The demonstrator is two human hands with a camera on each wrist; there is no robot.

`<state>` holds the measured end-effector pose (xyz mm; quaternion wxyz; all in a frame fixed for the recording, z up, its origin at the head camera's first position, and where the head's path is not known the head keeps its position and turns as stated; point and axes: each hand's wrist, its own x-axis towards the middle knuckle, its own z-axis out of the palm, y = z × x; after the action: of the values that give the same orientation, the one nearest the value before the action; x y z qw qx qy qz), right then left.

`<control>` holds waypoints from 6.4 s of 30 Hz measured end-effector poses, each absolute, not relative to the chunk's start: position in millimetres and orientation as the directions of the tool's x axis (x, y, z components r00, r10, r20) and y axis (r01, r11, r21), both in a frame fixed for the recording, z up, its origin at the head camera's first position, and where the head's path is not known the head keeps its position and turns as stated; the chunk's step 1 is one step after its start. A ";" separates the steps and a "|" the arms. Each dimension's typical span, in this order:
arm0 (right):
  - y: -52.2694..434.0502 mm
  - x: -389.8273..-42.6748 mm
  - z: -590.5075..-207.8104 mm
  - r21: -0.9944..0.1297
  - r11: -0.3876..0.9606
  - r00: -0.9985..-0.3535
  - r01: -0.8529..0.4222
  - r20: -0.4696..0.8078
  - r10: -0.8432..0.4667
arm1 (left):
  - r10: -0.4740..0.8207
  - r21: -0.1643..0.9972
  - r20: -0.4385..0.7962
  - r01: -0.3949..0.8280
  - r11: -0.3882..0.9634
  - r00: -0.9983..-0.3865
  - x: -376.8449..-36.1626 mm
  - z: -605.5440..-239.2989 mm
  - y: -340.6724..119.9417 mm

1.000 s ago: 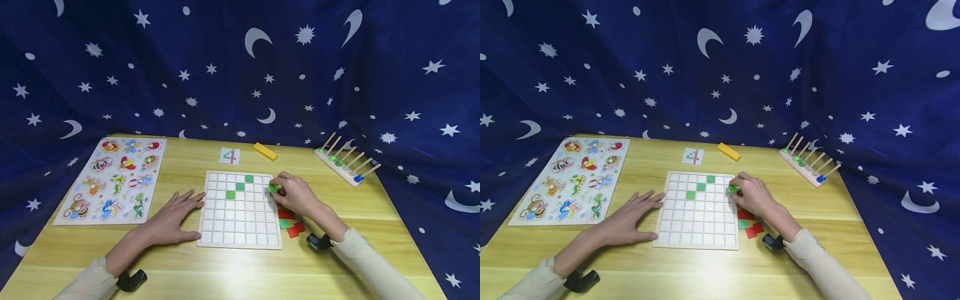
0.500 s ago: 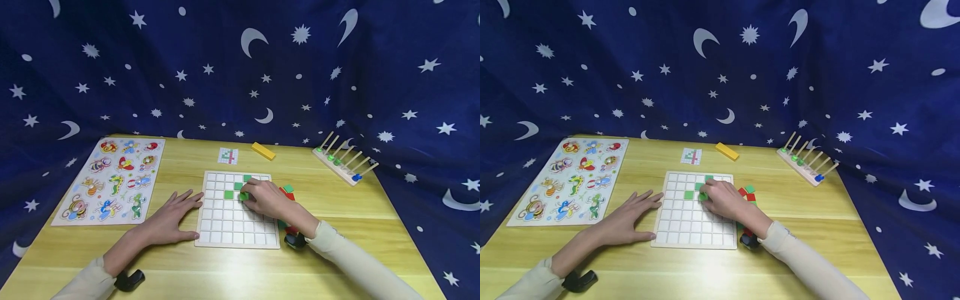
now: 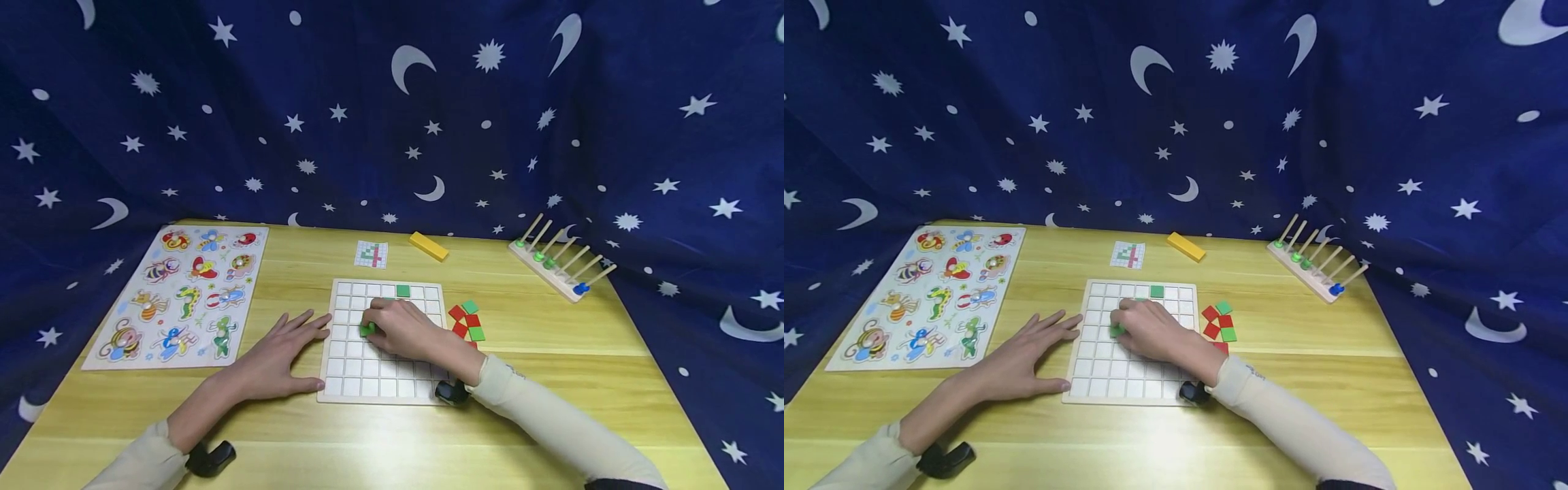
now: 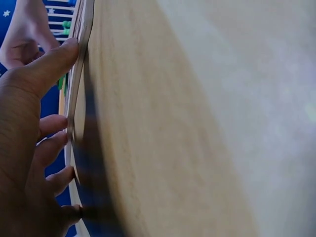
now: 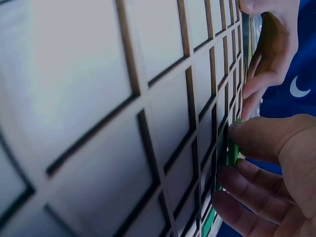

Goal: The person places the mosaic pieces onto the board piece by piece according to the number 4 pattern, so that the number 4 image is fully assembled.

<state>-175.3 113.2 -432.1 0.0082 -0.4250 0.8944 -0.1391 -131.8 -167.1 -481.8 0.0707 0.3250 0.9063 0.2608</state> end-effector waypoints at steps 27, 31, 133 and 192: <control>95.2 -176.3 -437.0 -0.289 0.575 -0.615 -0.766 0.068 -0.786 | 0.630 0.522 0.061 0.563 0.640 -0.774 -128.7 -484.5 -168.1; 100.6 -172.9 -430.6 -0.294 0.605 -0.644 -0.740 0.052 -0.763 | 0.632 0.527 0.061 0.563 0.636 -0.772 -127.7 -485.7 -167.3; 100.3 -142.5 -439.6 -0.243 0.573 -0.607 -0.783 0.096 -0.789 | 0.630 0.527 0.052 0.557 0.642 -0.775 -132.0 -484.5 -168.4; 282.4 -126.1 -435.3 -0.170 0.836 -0.851 -0.522 0.166 -0.497 | 0.633 0.517 0.062 0.567 0.641 -0.772 -132.5 -482.7 -166.2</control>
<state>-126.1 282.4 -435.3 -0.0577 -0.2664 0.9564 -0.1051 -132.5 -166.2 -482.7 0.0624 0.3321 0.9036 0.2633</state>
